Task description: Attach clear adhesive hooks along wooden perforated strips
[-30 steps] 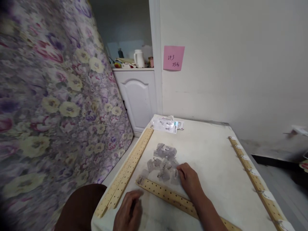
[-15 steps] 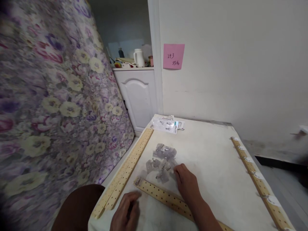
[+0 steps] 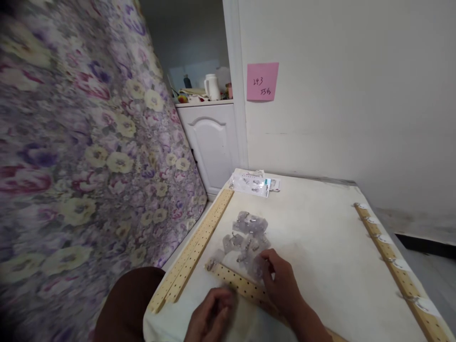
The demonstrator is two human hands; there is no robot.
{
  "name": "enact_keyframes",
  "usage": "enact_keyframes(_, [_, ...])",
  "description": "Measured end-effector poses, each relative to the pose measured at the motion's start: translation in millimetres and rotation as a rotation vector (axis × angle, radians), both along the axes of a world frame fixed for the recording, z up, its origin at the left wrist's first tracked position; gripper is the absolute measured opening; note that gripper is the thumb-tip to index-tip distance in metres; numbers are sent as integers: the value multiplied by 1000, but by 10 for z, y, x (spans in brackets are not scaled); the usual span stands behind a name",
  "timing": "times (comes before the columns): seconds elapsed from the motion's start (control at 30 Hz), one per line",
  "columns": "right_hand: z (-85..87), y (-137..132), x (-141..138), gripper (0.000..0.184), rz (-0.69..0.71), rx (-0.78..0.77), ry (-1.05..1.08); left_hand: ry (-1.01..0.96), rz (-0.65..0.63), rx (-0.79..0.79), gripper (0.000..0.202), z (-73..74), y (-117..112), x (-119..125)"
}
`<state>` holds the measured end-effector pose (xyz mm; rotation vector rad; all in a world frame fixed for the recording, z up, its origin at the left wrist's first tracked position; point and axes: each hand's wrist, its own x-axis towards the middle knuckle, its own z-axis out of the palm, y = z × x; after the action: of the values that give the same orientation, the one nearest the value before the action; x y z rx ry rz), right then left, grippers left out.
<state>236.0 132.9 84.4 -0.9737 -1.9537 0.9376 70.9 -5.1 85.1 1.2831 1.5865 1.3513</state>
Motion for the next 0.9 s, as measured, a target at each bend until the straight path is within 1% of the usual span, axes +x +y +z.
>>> enact_keyframes(0.07, [-42, -41, -5, 14, 84, 107, 31, -219, -83, -58, 34, 13, 62, 105])
enact_keyframes(0.13, [-84, -77, -10, 15, 196, 231, 35, -405, -130, -100, 42, 11, 124, 182])
enact_keyframes(0.2, [-101, -111, -16, 15, 294, 315, 5, -599, -131, -152, 47, -2, 166, 231])
enact_keyframes(0.27, [-87, -145, -26, 17, 351, 354, -32, -789, -106, -201, 49, -11, 181, 258])
enact_keyframes(0.33, [-55, -176, -40, 20, 395, 373, -40, -931, -79, -226, 47, -2, 178, 269])
enact_keyframes(0.47, [-1, -218, -63, 20, 450, 392, -52, -1080, -57, -250, 42, 69, 162, 265])
enact_keyframes(0.57, [22, -230, -61, 18, 381, 430, -95, -1207, -93, -309, 41, 107, 156, 258])
enact_keyframes(0.63, [36, -236, -51, 17, 329, 473, -107, -1266, -146, -367, 40, 111, 152, 254])
enact_keyframes(0.7, [44, -245, -44, 15, 313, 516, -108, -1288, -211, -429, 39, 109, 146, 250])
enact_keyframes(0.77, [45, -259, -47, 13, 332, 535, -115, -1280, -248, -439, 34, 114, 139, 240])
enact_keyframes(0.83, [41, -277, -57, 14, 367, 530, -137, -1261, -230, -392, 27, 130, 136, 225])
enact_keyframes(0.9, [35, -295, -69, 15, 389, 502, -160, -1224, -196, -328, 26, 154, 137, 209])
